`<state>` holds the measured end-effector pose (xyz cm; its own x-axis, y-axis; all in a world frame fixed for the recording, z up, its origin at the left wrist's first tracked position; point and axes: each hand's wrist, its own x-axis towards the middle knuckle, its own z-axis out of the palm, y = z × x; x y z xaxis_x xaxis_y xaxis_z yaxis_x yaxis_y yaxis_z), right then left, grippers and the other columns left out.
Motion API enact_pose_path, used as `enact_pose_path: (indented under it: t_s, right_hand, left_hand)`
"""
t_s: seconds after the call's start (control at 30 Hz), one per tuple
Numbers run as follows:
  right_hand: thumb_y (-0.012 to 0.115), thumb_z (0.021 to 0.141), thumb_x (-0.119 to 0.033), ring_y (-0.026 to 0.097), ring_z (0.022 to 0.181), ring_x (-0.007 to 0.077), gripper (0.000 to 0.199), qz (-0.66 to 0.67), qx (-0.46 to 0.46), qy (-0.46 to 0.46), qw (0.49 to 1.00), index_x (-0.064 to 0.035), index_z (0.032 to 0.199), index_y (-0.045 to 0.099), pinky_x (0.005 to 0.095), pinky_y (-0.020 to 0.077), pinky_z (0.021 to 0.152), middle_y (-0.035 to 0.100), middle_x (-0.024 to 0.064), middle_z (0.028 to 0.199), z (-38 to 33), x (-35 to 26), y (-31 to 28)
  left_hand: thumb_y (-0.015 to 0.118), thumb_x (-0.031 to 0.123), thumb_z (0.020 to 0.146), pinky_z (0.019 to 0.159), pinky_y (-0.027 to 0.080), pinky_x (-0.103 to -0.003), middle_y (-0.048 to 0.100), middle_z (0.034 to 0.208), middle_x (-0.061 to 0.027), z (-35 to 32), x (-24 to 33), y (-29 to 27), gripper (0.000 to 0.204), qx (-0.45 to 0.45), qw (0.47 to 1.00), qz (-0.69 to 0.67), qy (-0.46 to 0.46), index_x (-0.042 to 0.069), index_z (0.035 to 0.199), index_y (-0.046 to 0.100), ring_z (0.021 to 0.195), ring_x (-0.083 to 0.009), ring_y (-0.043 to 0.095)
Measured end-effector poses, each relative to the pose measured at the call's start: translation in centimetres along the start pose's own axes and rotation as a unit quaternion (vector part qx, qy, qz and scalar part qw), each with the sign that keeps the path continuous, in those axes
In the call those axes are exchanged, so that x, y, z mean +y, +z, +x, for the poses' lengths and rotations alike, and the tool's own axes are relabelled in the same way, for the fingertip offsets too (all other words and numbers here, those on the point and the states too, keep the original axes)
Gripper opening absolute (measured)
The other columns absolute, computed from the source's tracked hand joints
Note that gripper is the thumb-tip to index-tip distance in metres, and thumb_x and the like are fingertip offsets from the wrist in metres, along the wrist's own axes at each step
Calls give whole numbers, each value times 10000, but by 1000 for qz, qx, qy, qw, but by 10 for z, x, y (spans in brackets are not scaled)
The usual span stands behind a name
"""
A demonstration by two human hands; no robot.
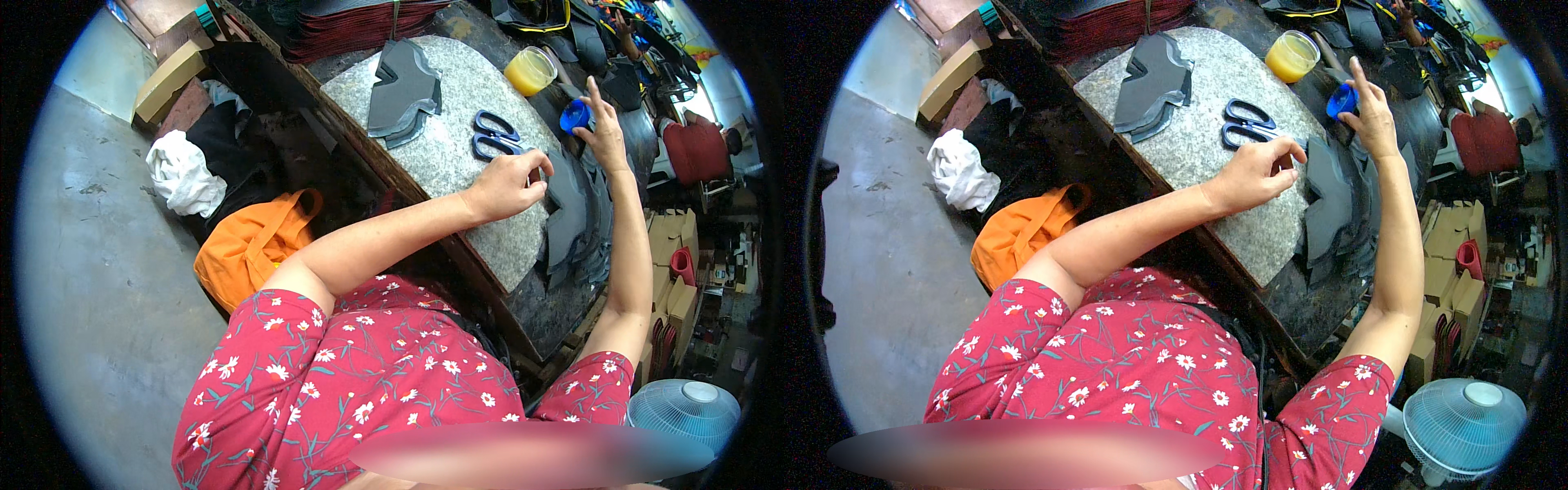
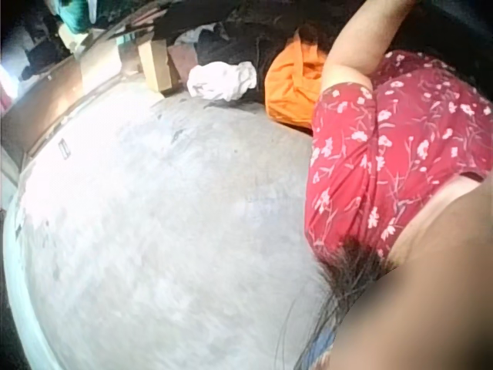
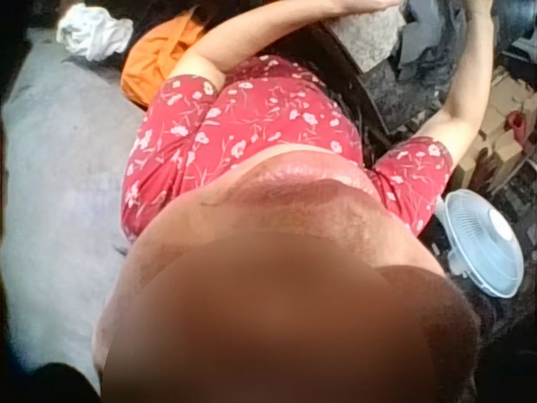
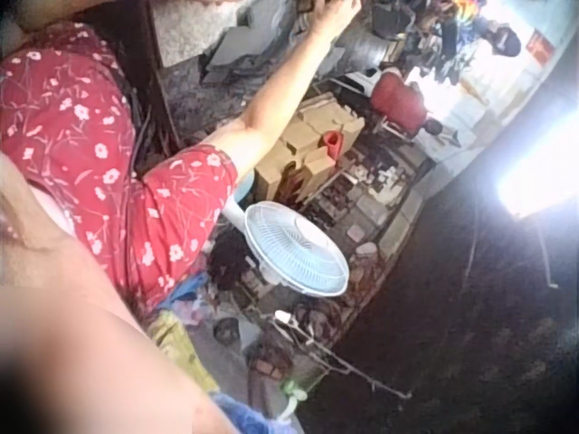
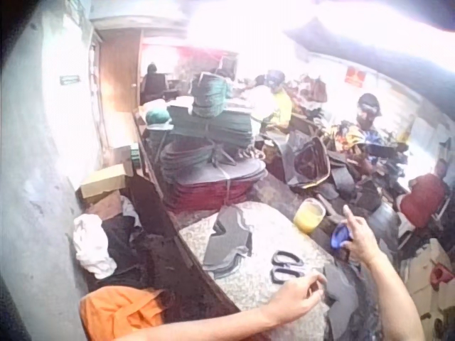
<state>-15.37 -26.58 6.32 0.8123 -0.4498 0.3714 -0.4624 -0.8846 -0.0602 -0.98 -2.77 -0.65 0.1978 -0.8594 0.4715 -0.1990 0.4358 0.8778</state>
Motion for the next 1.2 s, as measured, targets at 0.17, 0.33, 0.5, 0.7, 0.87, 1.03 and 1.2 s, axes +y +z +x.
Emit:
enact_pose_path:
  t_s: [0.17, 0.33, 0.5, 0.7, 0.87, 1.03, 1.2]
  right_hand:
    - [803, 728, -48, 631, 1054, 286, 1085, 160, -28, 80, 983, -298, 1552, 143, 395, 477, 972, 636, 167, 1181, 14, -12, 13]
    - [828, 737, -118, 627, 1008, 241, 1129, 244, -14, 137, 960, -236, 1563, 67, 375, 485, 934, 646, 154, 1111, 32, -17, 29]
    - [821, 767, -135, 650, 899, 182, 1167, 318, 40, 166, 933, -152, 1556, -39, 318, 530, 809, 675, 158, 1016, 73, -23, 5]
    - [753, 803, -222, 678, 990, 292, 949, 112, 3, 98, 989, -231, 1546, 164, 368, 508, 887, 690, 171, 1118, 134, -35, 27]
    - [570, 929, -381, 630, 1061, 375, 679, 97, 48, 49, 993, -219, 1517, 272, 420, 473, 934, 680, 203, 1095, 143, -36, 66]
    - [698, 729, -644, 522, 1231, 412, 1009, -13, -58, 110, 992, -302, 1538, 203, 460, 444, 1011, 482, 209, 1396, 141, -61, 60]
    - [786, 704, -466, 582, 1123, 410, 923, -118, -60, 178, 975, -305, 1485, 320, 485, 506, 920, 545, 171, 1281, 138, -86, 63]
  left_hand:
    - [607, 93, 840, 604, 491, -310, 623, 715, -84, -2, -1, -1, 200, 8, 1000, -13, 6, 22, 1026, 594, 635, -163, 612]
    - [590, 72, 845, 575, 475, -285, 596, 699, -57, -2, 1, -2, 196, -7, 999, -37, -13, 20, 1033, 587, 616, -117, 587]
    - [574, 57, 843, 563, 465, -279, 585, 696, -47, -3, 5, -3, 195, -18, 999, -30, -7, 12, 1033, 584, 601, -110, 574]
    - [582, 49, 857, 570, 474, -279, 582, 711, -44, -5, 4, -3, 185, -17, 999, -49, -14, 13, 1039, 581, 610, -105, 574]
    - [562, 54, 879, 552, 490, -272, 566, 716, -21, -7, 4, -7, 176, -12, 991, -115, -71, 11, 1048, 577, 592, -89, 568]
    - [585, 76, 851, 620, 504, -335, 606, 715, -104, -6, 5, -2, 214, -9, 999, -26, -16, 7, 1054, 581, 641, -187, 613]
    - [598, 92, 836, 692, 515, -392, 641, 789, -166, -10, 8, 3, 220, -23, 999, 22, -1, 18, 1043, 586, 742, -294, 658]
